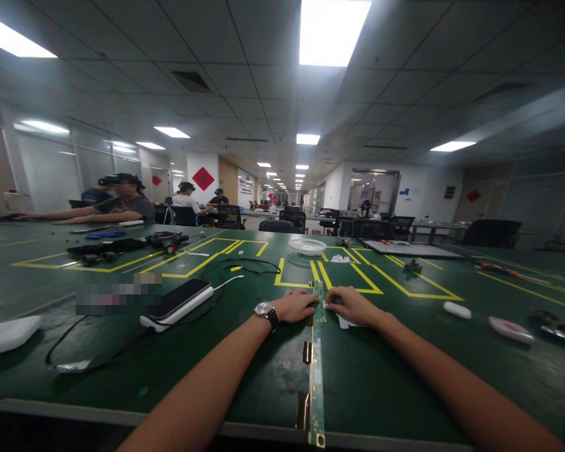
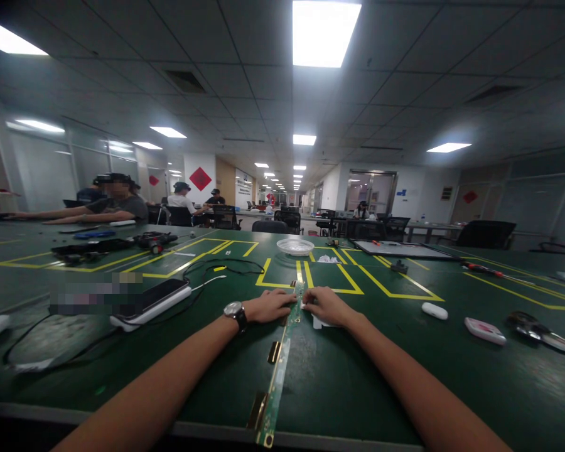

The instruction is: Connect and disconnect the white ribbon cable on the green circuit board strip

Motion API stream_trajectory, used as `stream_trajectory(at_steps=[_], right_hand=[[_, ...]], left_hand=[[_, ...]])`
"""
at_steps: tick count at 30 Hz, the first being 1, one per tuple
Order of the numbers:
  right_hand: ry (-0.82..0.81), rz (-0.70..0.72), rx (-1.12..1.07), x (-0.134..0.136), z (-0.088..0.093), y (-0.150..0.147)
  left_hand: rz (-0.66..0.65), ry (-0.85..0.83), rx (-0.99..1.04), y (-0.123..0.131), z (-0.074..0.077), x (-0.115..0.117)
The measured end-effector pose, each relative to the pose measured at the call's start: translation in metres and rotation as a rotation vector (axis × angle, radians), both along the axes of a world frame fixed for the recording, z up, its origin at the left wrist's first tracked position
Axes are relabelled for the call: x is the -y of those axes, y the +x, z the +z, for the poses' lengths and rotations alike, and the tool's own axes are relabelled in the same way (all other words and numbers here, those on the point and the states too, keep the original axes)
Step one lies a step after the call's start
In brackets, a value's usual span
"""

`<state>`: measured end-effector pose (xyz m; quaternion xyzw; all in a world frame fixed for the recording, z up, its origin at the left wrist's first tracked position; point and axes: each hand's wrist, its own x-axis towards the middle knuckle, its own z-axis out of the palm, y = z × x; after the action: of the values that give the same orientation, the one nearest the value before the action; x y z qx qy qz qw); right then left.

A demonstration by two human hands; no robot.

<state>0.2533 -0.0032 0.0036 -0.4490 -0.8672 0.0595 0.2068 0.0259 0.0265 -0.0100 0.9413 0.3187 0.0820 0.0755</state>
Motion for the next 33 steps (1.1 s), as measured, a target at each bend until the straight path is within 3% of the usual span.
stream_trajectory(at_steps=[7,14,19,23,29,33], right_hand=[[-0.003,-0.009,0.025,-0.004,-0.001,0.006],[0.132,0.152,-0.009,-0.008,0.0,0.004],[0.075,0.2,0.088,-0.007,-0.003,-0.004],[0.107,0.025,0.169,-0.014,-0.005,0.005],[0.098,-0.463,0.381,-0.026,-0.005,0.034],[0.047,-0.614,0.434,-0.028,-0.004,0.053]], left_hand=[[0.018,-0.014,0.001,-0.001,0.003,0.006],[0.099,0.032,0.095,0.0,0.006,0.007],[0.177,0.114,0.142,-0.003,0.002,0.002],[0.192,0.131,0.117,-0.004,0.001,0.002],[0.254,0.165,0.148,-0.002,0.001,0.001],[0.258,0.157,0.147,-0.003,0.001,0.001]])
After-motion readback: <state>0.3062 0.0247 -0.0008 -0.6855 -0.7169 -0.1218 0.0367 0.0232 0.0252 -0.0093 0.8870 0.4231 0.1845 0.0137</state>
